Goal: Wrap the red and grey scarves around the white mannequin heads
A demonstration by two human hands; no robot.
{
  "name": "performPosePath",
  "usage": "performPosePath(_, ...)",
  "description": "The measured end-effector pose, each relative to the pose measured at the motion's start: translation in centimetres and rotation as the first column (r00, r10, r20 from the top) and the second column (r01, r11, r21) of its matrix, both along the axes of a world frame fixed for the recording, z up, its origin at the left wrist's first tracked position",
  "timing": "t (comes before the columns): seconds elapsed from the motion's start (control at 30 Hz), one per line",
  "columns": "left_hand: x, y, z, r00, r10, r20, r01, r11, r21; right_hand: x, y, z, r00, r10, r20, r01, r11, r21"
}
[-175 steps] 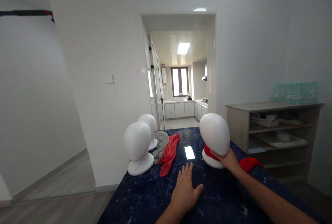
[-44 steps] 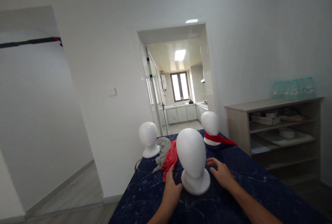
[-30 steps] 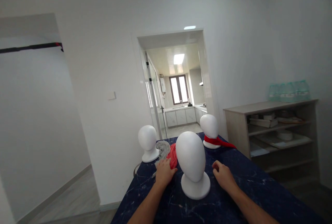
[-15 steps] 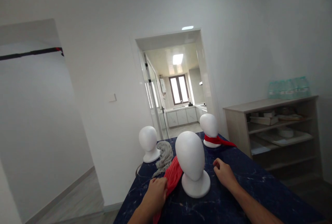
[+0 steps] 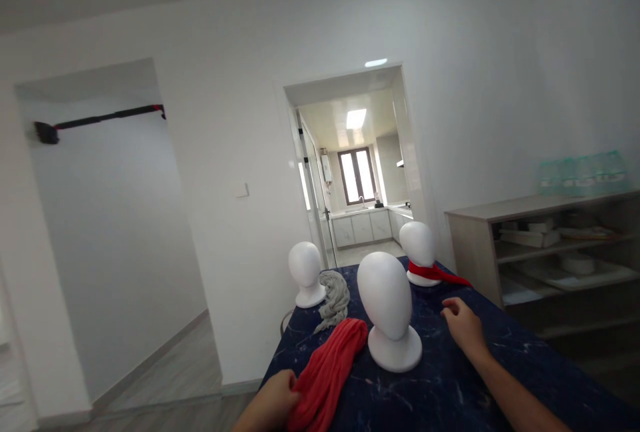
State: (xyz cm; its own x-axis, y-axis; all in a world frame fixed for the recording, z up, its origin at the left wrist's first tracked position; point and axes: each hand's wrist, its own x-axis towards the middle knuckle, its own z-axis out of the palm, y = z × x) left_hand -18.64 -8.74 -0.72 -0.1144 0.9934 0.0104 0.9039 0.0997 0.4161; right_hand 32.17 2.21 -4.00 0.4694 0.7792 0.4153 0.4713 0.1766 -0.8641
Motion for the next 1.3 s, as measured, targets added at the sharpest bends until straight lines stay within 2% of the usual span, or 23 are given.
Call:
performPosePath(0.07, -1.0, 0.5, 1.5, 0.995, 0.044, 0.089, -0.049, 0.998, 0.047, 0.6, -1.2, 1.2, 0.996, -0.074, -0.047, 0.077, 0.994, 0.075)
performPosePath(0.13, -2.1, 0.8, 3.9, 0.982, 0.065, 0.179, -0.092, 0.985, 0.147, 0.6, -3.0, 2.4, 0.991, -0.107, -0.08, 0.119, 0.981, 0.155)
performPosePath(0.2, -3.0, 1.1, 6.8, 0.96, 0.05, 0.275, -0.117, 0.965, 0.233, -0.3, -5.2, 3.8, 0.991, -0.097, -0.096, 0.115, 0.971, 0.211)
performPosePath(0.27, -3.2, 1.2, 9.6, 0.937, 0.011, 0.349, -0.115, 0.953, 0.279, -2.4, -7.7, 5.4, 0.996, -0.03, -0.084, 0.05, 0.966, 0.253)
performPosePath(0.33, -2.7, 1.3, 12.2, 0.922, -0.046, 0.385, -0.077, 0.951, 0.3, -5.4, -10.1, 7.1, 0.993, 0.105, -0.044, -0.088, 0.953, 0.29)
performPosePath(0.4, -1.5, 1.2, 14.3, 0.911, -0.11, 0.397, -0.009, 0.958, 0.288, -9.0, -12.4, 8.5, 0.953, 0.302, 0.04, -0.301, 0.911, 0.282)
performPosePath(0.5, 0.5, 1.0, 16.4, 0.917, -0.199, 0.346, 0.134, 0.97, 0.203, -14.4, -14.9, 9.5, 0.771, 0.596, 0.224, -0.628, 0.769, 0.119)
performPosePath(0.53, 1.0, 1.0, 16.7, 0.933, -0.222, 0.283, 0.18, 0.969, 0.168, -16.0, -15.5, 9.4, 0.706, 0.655, 0.27, -0.691, 0.72, 0.06)
performPosePath(0.6, 1.5, 1.2, 16.8, 0.963, -0.265, 0.038, 0.26, 0.96, 0.104, -18.4, -16.1, 8.7, 0.618, 0.716, 0.325, -0.752, 0.659, -0.023)
performPosePath(0.7, 1.2, 1.6, 15.5, 0.908, -0.271, -0.321, 0.305, 0.95, 0.06, -20.3, -16.2, 7.0, 0.581, 0.739, 0.342, -0.762, 0.641, -0.092)
performPosePath(0.77, 0.7, 1.6, 14.2, 0.878, -0.251, -0.407, 0.3, 0.952, 0.06, -20.7, -16.0, 5.7, 0.571, 0.745, 0.344, -0.758, 0.64, -0.128)
performPosePath(0.9, -0.2, 1.2, 12.8, 0.881, -0.206, -0.426, 0.258, 0.964, 0.068, -20.8, -15.4, 3.5, 0.565, 0.747, 0.351, -0.727, 0.652, -0.217)
performPosePath(0.97, -0.1, 1.0, 13.1, 0.895, -0.2, -0.399, 0.252, 0.965, 0.08, -20.8, -15.3, 2.9, 0.572, 0.734, 0.366, -0.703, 0.668, -0.241)
performPosePath(1.03, 0.6, 1.1, 13.8, 0.918, -0.21, -0.337, 0.253, 0.963, 0.089, -20.9, -15.3, 2.9, 0.594, 0.709, 0.381, -0.693, 0.691, -0.205)
performPosePath(1.17, 3.8, 1.6, 15.3, 0.958, -0.263, -0.114, 0.269, 0.962, 0.047, -22.6, -14.7, 4.3, 0.646, 0.694, 0.317, -0.729, 0.685, -0.014)
performPosePath(1.3, 7.9, 1.5, 16.4, 0.941, -0.325, 0.092, 0.327, 0.945, -0.011, -25.1, -13.1, 6.9, 0.693, 0.706, 0.147, -0.721, 0.678, 0.145)
